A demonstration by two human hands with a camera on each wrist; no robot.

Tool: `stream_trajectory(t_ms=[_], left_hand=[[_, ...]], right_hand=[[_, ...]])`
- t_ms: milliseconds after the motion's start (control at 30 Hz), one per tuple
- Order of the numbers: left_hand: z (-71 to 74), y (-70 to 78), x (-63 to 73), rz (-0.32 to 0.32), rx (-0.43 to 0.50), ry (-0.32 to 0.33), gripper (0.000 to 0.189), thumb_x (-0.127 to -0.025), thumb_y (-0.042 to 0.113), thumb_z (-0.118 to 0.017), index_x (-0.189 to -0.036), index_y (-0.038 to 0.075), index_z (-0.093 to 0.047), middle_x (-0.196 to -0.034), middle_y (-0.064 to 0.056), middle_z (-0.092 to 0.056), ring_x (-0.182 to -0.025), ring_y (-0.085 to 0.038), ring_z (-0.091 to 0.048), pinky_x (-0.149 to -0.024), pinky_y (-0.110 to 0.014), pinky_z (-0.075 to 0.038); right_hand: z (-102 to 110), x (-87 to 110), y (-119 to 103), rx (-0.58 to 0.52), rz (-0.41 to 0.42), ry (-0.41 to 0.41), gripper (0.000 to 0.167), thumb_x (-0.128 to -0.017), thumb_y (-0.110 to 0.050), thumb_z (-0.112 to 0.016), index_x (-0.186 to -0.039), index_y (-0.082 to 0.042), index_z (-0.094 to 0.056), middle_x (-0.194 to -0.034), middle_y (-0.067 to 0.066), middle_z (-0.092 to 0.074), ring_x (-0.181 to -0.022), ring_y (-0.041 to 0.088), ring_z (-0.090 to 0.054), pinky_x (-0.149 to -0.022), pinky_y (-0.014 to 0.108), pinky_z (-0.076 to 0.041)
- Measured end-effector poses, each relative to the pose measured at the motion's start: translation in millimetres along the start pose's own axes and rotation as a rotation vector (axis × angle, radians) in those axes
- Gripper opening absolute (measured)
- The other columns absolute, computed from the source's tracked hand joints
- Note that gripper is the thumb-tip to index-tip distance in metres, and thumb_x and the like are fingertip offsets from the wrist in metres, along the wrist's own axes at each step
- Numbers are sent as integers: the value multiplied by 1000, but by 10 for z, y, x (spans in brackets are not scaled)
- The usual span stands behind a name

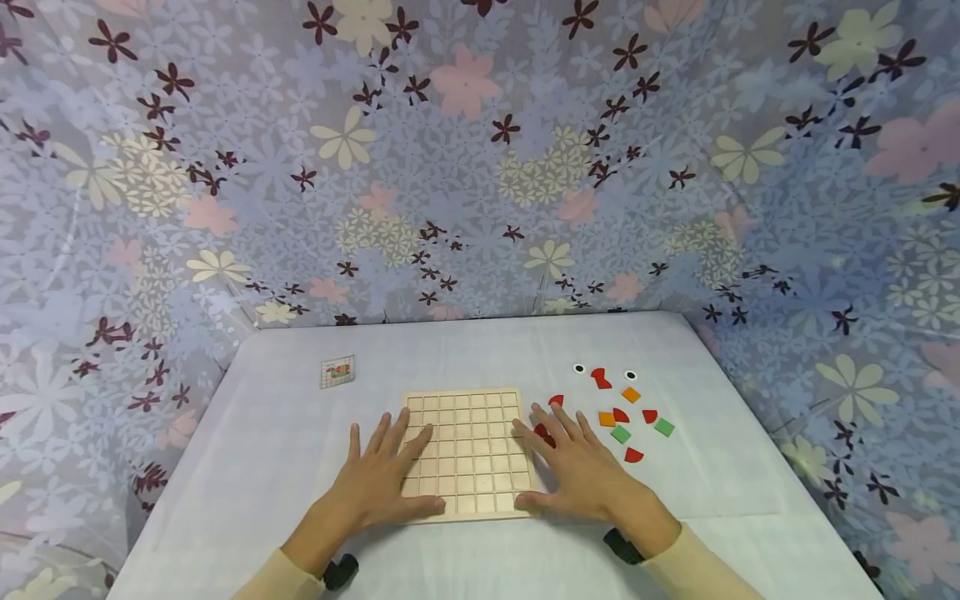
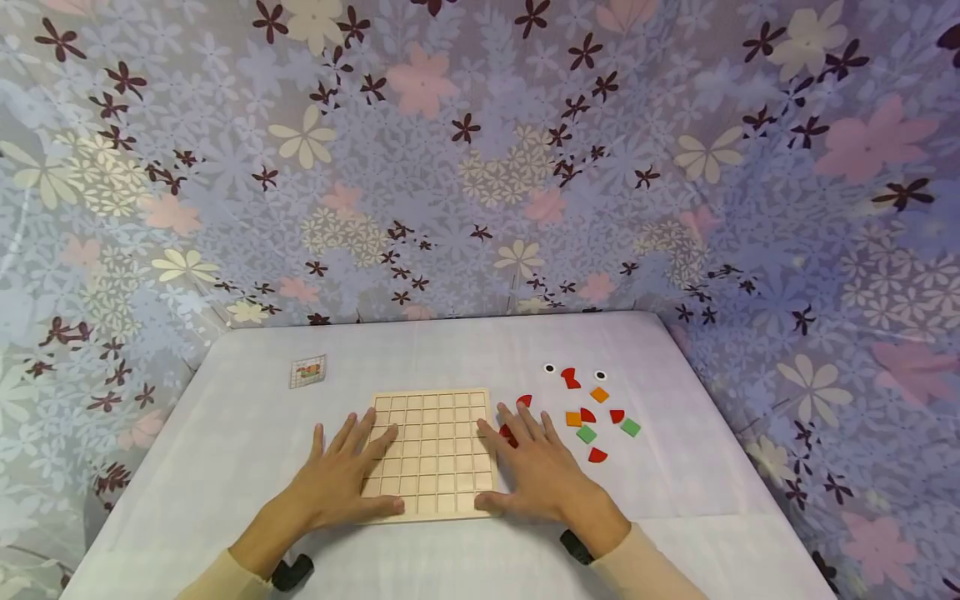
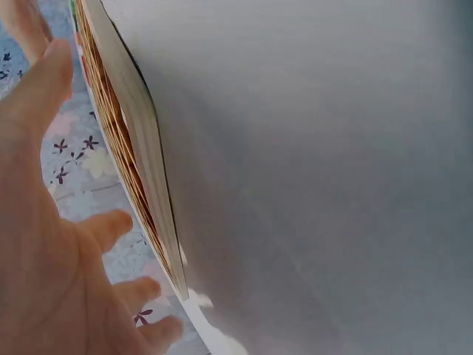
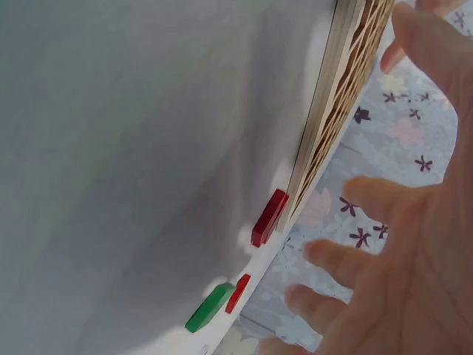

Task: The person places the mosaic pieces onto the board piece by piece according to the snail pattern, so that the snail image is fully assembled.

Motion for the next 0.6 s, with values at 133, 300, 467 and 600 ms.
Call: stream_trajectory(t_ms=[133, 300, 467, 600], left_hand=[[-20, -4, 32, -35, 87, -56, 122, -90, 82, -84, -185, 23, -35, -196, -25, -16, -179, -59, -20, -136, -94, -11], [-34, 7, 47, -92, 139, -94, 126, -85, 75, -94, -184, 22, -37, -196, -25, -13, -180, -60, -16, -142, -85, -19], [-30, 37, 29, -121, 164, -78, 122, -84, 67, -100, -181, 20, -43, -195, -24, -19, -178, -64, -16, -143, -78, -25], [-45, 72, 25, -139, 184, -66, 119, -84, 64, -101, -180, 18, -47, -195, -23, -21, -176, -68, -16, -142, -79, -26]], right_hand=[[-58, -1, -33, -51, 12, -75, 106, -96, -82, -79, -179, -23, -48, -190, 20, -38, -179, 54, -28, -141, 84, -24], [-70, -14, -51, -32, 29, -96, 106, -93, -82, -82, -176, -20, -54, -188, 20, -42, -178, 53, -30, -140, 84, -26], [-56, -10, -55, 11, 54, -90, 108, -91, -81, -85, -175, -20, -54, -186, 19, -45, -177, 53, -34, -139, 84, -29], [-43, 5, -51, 15, 54, -89, 108, -91, -80, -85, -174, -19, -55, -185, 19, -47, -176, 53, -37, -139, 83, -31]])
Point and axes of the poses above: each hand's wrist, its own x-axis away from the middle knuckle, its own z-axis out of the back of the hand, y = z × x, the point moved 7 cm from there along -x, towards the middle knuckle
